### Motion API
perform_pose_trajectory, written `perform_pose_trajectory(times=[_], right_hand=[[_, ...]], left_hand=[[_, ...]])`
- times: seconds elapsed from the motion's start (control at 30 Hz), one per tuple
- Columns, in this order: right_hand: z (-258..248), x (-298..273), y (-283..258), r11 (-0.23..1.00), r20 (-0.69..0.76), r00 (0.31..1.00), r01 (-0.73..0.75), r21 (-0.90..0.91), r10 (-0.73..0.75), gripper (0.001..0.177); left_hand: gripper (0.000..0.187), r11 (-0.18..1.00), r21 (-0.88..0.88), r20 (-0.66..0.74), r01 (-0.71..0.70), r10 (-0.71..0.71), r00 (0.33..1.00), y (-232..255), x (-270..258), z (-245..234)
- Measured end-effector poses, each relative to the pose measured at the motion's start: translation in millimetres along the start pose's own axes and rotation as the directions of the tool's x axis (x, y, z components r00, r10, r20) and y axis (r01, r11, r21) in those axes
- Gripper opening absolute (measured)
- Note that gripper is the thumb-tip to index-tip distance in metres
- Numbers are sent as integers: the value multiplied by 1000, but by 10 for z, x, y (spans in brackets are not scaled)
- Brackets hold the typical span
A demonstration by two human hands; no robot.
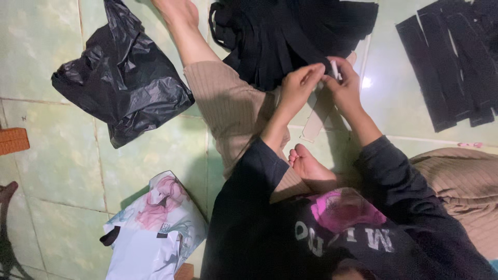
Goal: The person sits on the floor and uses a white marker to trace the outline of a cardboard template onto stacked black fabric pieces. The person repeatedly places the template, marks the fabric, and moves the template to the next piece.
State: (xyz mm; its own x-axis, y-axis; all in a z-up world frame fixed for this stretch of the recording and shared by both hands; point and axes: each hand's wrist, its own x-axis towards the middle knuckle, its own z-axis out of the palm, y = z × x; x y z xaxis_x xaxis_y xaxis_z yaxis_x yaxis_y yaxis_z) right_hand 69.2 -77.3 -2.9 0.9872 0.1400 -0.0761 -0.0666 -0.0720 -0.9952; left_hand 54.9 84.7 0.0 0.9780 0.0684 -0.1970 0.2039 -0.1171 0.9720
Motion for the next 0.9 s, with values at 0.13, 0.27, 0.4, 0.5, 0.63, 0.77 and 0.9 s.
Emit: perform_pose_trajectory(times=[0.13,0.27,0.4,0.5,0.63,0.77,0.9], right_hand=[[-213,-82,-86,991,87,996,4,132,-15,53],[-490,-266,-217,994,30,999,-41,-98,44,51],[-882,-682,-315,912,10,959,-264,-313,282,55],[-1177,-986,-331,760,137,907,-243,-603,398,47],[-1549,-1226,-284,574,266,864,-33,-818,428,45],[-1856,-1297,-154,275,165,817,9,-962,552,49],[-2372,-1074,151,255,32,962,-40,-966,272,24]], left_hand=[[48,966,-257,155,44,-4,988,21,-157,124],[51,924,-371,240,95,-3,971,76,-203,261],[56,814,-484,427,322,-101,898,17,-248,498],[57,705,-505,537,498,-195,821,-91,-318,785],[59,860,-315,432,402,-247,867,-175,-334,1054],[63,943,331,263,-21,-71,962,-160,-362,1113],[78,719,571,291,-396,274,917,-70,-416,1046]])
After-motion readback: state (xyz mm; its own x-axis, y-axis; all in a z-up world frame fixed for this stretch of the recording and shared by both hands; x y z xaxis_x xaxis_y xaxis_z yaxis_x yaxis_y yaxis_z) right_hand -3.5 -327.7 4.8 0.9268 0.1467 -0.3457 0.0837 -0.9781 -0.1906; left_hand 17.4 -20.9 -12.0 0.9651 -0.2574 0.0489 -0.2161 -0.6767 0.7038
